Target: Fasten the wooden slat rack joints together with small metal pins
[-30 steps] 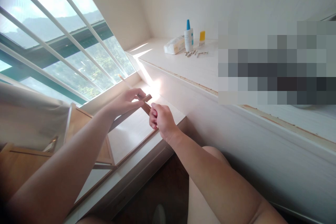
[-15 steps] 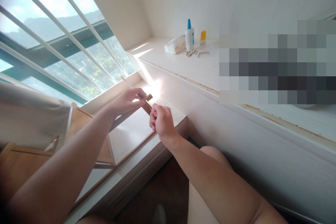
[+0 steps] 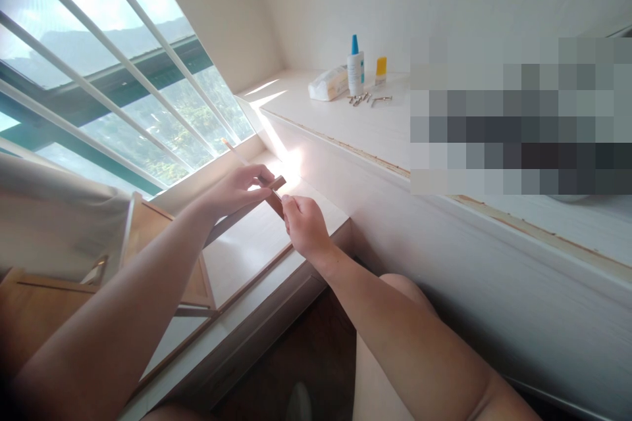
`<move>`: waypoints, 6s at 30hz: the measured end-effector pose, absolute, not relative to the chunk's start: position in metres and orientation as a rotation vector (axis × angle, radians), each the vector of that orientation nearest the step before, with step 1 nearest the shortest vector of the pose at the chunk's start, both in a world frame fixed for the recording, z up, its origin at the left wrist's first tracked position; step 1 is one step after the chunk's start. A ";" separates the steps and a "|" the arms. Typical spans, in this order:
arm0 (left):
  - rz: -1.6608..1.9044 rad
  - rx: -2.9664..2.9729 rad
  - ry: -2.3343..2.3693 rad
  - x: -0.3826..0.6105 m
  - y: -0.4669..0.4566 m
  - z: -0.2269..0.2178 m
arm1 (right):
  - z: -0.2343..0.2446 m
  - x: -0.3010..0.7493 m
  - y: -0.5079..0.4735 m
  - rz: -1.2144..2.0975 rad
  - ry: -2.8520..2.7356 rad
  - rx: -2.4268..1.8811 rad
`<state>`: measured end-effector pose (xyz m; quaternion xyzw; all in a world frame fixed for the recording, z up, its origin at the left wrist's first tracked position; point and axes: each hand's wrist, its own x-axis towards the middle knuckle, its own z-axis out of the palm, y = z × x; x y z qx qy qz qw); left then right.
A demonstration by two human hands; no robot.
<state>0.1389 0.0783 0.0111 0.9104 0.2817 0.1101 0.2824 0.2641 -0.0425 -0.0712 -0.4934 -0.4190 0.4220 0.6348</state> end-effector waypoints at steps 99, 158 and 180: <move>0.304 2.424 0.781 0.139 0.078 0.010 | -0.054 0.289 -0.045 0.143 -1.619 -1.691; 0.295 2.426 0.778 0.139 0.077 0.010 | -0.072 0.265 -0.041 0.866 -1.039 -1.233; 0.276 2.444 0.772 0.140 0.076 0.013 | -0.069 0.277 -0.039 0.759 -1.160 -1.292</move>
